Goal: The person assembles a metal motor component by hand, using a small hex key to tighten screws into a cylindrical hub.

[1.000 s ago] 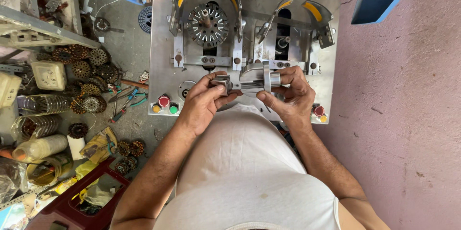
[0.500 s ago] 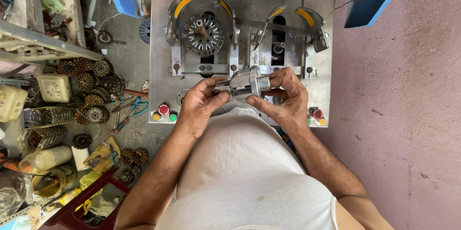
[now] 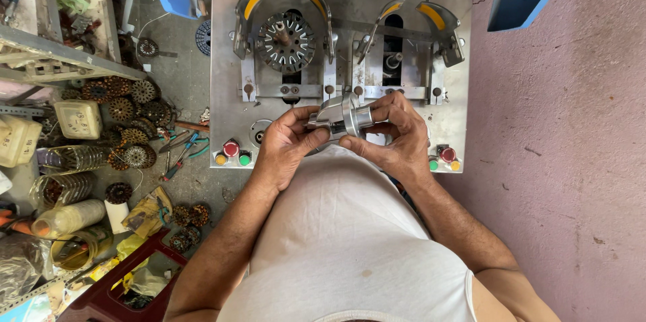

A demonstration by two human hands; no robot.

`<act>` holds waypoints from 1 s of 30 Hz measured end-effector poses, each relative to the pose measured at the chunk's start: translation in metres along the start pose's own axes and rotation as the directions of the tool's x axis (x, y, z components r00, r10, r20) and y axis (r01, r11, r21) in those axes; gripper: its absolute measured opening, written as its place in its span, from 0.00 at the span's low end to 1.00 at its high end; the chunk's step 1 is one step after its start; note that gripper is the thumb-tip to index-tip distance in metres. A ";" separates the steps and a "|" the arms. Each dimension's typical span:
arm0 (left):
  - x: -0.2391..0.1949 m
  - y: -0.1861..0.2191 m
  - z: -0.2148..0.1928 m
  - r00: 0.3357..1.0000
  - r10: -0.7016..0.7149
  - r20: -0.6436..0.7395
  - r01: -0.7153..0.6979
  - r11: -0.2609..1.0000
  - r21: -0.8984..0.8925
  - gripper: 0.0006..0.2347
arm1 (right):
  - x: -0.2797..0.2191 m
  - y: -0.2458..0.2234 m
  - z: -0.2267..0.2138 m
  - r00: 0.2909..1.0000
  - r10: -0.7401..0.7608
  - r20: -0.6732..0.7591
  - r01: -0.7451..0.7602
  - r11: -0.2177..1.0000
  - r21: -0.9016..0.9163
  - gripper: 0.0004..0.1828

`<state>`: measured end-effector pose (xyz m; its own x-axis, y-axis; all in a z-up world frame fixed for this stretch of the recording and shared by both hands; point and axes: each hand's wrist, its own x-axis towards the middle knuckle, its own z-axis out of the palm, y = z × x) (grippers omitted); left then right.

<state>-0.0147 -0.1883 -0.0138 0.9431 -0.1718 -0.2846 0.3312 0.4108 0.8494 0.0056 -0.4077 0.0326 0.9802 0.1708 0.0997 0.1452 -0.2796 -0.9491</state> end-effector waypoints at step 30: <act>0.003 -0.009 -0.010 1.000 -0.024 -0.004 0.022 0.972 -0.235 0.18 | 0.011 -0.007 0.012 0.992 0.004 0.125 -0.012 0.998 0.068 0.29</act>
<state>-0.0143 -0.1838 -0.0265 0.9351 -0.1779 -0.3065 0.3495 0.6059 0.7147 0.0139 -0.3928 0.0370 0.9562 0.2869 0.0578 0.1235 -0.2165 -0.9684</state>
